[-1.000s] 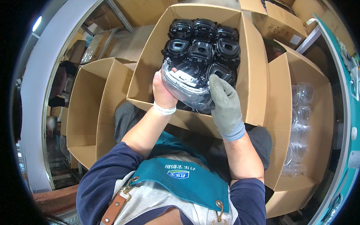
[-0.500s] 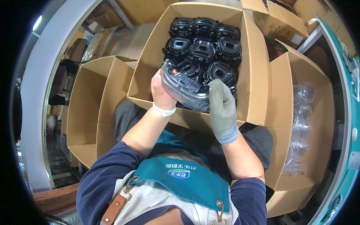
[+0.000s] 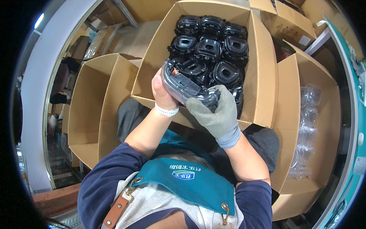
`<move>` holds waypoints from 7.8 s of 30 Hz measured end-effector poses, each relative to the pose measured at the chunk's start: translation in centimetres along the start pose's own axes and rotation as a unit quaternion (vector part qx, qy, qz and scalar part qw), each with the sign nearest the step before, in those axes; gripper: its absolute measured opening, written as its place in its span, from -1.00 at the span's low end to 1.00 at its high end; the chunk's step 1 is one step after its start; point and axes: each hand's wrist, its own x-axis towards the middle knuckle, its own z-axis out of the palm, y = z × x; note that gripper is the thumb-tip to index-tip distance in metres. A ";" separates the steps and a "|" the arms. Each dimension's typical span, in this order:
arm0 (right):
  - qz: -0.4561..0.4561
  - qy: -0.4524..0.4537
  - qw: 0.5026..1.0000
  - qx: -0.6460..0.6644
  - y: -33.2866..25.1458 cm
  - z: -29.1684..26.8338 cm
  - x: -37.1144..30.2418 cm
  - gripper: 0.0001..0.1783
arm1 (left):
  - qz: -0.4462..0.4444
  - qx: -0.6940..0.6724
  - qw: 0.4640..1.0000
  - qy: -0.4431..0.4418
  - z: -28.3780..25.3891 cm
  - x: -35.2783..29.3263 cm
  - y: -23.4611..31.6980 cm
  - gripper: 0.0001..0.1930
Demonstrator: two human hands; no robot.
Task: The recorder inspects black plastic molded parts and transfers them between large cardboard boxes.
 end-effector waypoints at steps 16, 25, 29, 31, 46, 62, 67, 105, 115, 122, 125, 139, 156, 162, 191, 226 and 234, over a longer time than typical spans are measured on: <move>-0.188 -0.032 0.978 -0.087 2.8 1.5 0.9 -0.36 | -0.175 -0.373 0.911 -0.010 1.8 0.0 3.2 -0.43; -0.254 -0.100 0.943 -0.192 1.8 0.7 1.3 -0.48 | -0.348 -0.383 0.853 0.070 -0.2 0.9 -1.3 -0.54; -0.268 0.007 0.954 0.138 2.9 0.9 1.3 0.03 | -0.148 -0.251 0.950 0.113 0.8 1.4 0.6 -0.44; -0.259 -0.011 0.960 0.108 0.3 0.0 1.4 0.05 | 0.067 0.054 0.996 0.006 -0.9 0.2 1.5 -0.48; -0.207 -0.060 0.971 -0.100 1.4 -2.3 0.9 -0.18 | 0.257 0.245 0.902 -0.246 -4.4 0.5 2.2 -0.15; -0.166 -0.031 0.979 -0.115 3.3 -0.3 1.9 -0.02 | 0.405 0.453 0.782 -0.137 -6.8 0.5 7.1 -0.38; -0.091 -0.011 0.982 -0.166 4.0 -1.9 2.2 -0.28 | 0.174 0.524 0.822 0.141 -20.6 6.6 9.7 -0.68; 0.500 0.201 0.744 -0.395 27.9 -49.2 -13.1 -0.05 | 0.027 0.555 0.715 -0.424 -2.6 -0.1 -0.7 -0.82; 0.389 -0.179 0.634 -0.644 27.0 -42.1 -6.1 -0.54 | -0.003 0.607 0.670 -0.427 -2.1 0.1 -1.2 -0.70; 0.501 0.084 0.843 -0.178 19.6 -51.6 -7.4 -0.59 | -0.003 0.598 0.684 -0.417 -2.1 0.2 -1.3 -0.67; 0.590 0.030 0.757 -0.278 18.8 -56.9 -11.6 -0.56 | -0.003 0.592 0.691 -0.415 -1.9 0.2 -1.5 -0.69; 0.536 0.356 0.760 0.094 34.6 -38.4 -4.6 -0.07 | 0.004 0.596 0.690 -0.410 -1.6 0.1 -1.7 -0.73; 0.509 0.230 0.820 -0.126 33.6 -37.8 -5.1 -0.35 | 0.068 0.622 0.676 -0.390 -1.8 0.0 -1.7 -0.60; 0.466 0.245 0.850 0.028 37.3 -39.4 -5.7 -0.39 | 0.055 0.624 0.678 -0.383 -1.6 -0.2 -1.5 -0.66; 0.251 0.261 0.911 0.197 22.3 -41.8 -1.8 -0.57 | 0.076 0.586 0.715 -0.375 -1.9 -0.2 -1.6 -0.85; 0.480 0.167 0.803 0.311 6.7 -5.3 6.4 -0.01 | -0.053 0.405 0.864 -0.293 -4.3 1.1 -2.6 -0.54; 0.315 0.110 0.903 0.271 6.7 -5.0 4.6 0.07 | -0.539 -0.005 0.837 -0.094 2.2 3.2 -4.7 -0.21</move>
